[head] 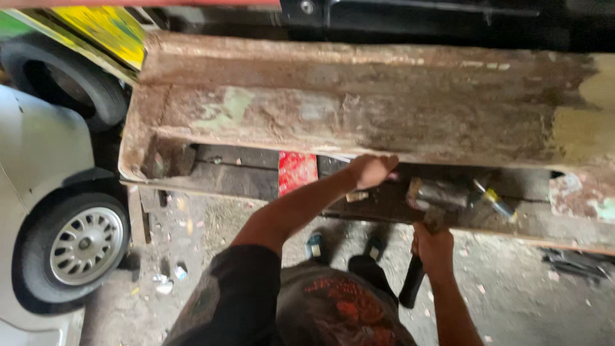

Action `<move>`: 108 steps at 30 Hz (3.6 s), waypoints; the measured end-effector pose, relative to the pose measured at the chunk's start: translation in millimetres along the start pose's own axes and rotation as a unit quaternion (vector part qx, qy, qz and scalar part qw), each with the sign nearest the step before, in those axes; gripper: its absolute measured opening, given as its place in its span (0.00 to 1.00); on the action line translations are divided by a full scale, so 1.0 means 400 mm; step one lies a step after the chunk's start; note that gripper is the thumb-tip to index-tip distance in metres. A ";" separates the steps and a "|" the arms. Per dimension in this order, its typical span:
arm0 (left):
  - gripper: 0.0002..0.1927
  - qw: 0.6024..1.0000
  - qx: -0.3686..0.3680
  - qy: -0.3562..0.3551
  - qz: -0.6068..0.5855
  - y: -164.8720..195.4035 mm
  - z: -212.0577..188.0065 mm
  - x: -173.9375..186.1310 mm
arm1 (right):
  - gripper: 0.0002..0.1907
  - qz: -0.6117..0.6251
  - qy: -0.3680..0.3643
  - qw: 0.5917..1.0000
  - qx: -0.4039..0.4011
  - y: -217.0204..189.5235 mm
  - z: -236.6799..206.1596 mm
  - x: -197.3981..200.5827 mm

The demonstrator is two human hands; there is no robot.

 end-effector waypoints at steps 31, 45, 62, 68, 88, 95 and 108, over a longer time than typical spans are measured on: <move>0.14 0.948 -0.193 0.027 0.251 0.073 0.022 -0.063 | 0.11 0.127 0.051 0.989 0.058 -0.008 -0.005 0.094; 0.24 0.925 -0.191 -0.023 0.328 0.018 -0.006 -0.065 | 0.09 0.106 0.010 0.994 -0.011 0.047 0.055 0.024; 0.19 0.938 -0.221 -0.014 0.267 0.035 -0.011 -0.120 | 0.09 0.103 0.009 0.995 0.003 0.029 0.041 0.067; 0.20 0.919 -0.223 -0.171 0.278 0.038 -0.040 -0.126 | 0.09 0.092 0.004 0.996 -0.004 0.022 0.033 0.055; 0.15 0.936 -0.287 0.139 0.146 0.026 -0.262 0.000 | 0.10 0.039 -0.023 0.998 0.035 0.022 0.017 0.047; 0.18 0.893 -0.356 0.263 0.081 0.169 -0.297 0.085 | 0.08 0.003 -0.066 0.997 0.047 -0.055 0.012 0.024; 0.15 0.864 -0.333 0.365 0.092 0.148 -0.341 0.088 | 0.07 -0.057 -0.101 0.985 0.130 -0.176 -0.035 0.042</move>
Point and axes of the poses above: each hand's wrist, its own z-axis towards the middle knuckle, its own x-axis out of the back of the hand, y = z × x, the point moved 2 cm from there along z, towards the middle knuckle, and after that the axes turned 14 degrees about -x, right-handed, at the moved point
